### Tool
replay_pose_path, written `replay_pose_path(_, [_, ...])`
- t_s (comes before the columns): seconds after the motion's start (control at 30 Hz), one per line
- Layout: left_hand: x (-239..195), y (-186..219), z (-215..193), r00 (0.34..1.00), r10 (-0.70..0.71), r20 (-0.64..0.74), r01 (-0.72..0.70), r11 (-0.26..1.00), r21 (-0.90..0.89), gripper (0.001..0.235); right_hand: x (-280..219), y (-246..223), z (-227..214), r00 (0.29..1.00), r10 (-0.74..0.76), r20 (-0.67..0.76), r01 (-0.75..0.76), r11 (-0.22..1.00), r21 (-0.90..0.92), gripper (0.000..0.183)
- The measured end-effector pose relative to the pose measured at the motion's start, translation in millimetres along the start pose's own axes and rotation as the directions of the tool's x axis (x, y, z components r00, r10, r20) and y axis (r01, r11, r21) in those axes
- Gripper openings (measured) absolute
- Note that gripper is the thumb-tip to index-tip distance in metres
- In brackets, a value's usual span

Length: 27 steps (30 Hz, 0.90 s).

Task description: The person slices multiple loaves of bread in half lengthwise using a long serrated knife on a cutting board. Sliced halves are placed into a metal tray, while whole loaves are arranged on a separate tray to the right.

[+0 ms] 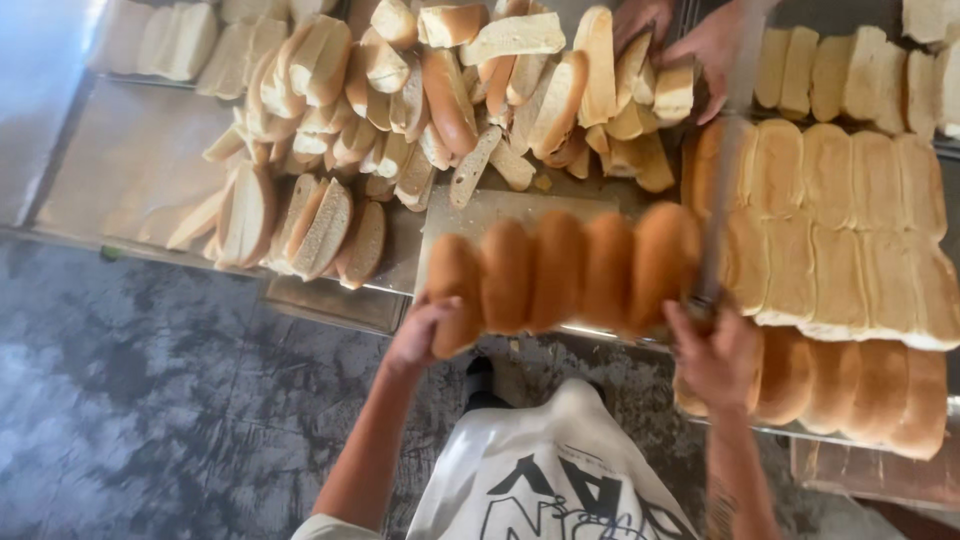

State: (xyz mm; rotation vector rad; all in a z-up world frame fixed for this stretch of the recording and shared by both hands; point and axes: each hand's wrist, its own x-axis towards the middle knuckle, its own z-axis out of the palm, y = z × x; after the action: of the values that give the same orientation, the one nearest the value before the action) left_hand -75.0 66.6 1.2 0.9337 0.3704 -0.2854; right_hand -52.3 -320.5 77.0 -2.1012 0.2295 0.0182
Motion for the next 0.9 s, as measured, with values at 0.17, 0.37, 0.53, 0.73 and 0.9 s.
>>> replay_pose_path(0.17, [10.6, 27.0, -26.1, 0.987, 0.115, -0.114, -0.077, 0.954, 0.291, 0.079, -45.5, -0.7, 87.9, 0.989, 0.059, 0.137, -0.072, 0.993, 0.091, 0.057])
replay_pose_path(0.37, [1.4, 53.2, 11.2, 0.844, 0.534, 0.038, -0.117, 0.114, 0.987, 0.095, -129.7, 21.8, 92.3, 0.974, 0.108, 0.201, -0.078, 0.985, -0.154, 0.063])
replay_pose_path(0.53, [37.3, 25.7, 71.5, 0.773, 0.448, 0.448, -0.429, -0.152, 0.891, 0.094, -163.0, 23.8, 75.2, 0.960, 0.027, 0.278, 0.040, 0.971, -0.234, 0.072])
replay_pose_path(0.73, [55.9, 8.7, 94.3, 0.830, 0.271, 0.487, -0.393, -0.336, 0.856, 0.094, -115.9, -16.7, 91.9, 0.958, -0.170, 0.233, 0.200, 0.973, -0.113, 0.064])
replay_pose_path(0.9, [52.2, 7.1, 90.1, 0.817, 0.278, 0.506, -0.418, -0.318, 0.851, 0.090, -61.2, -51.8, 111.7, 0.955, 0.124, 0.271, -0.028, 0.942, -0.334, 0.066])
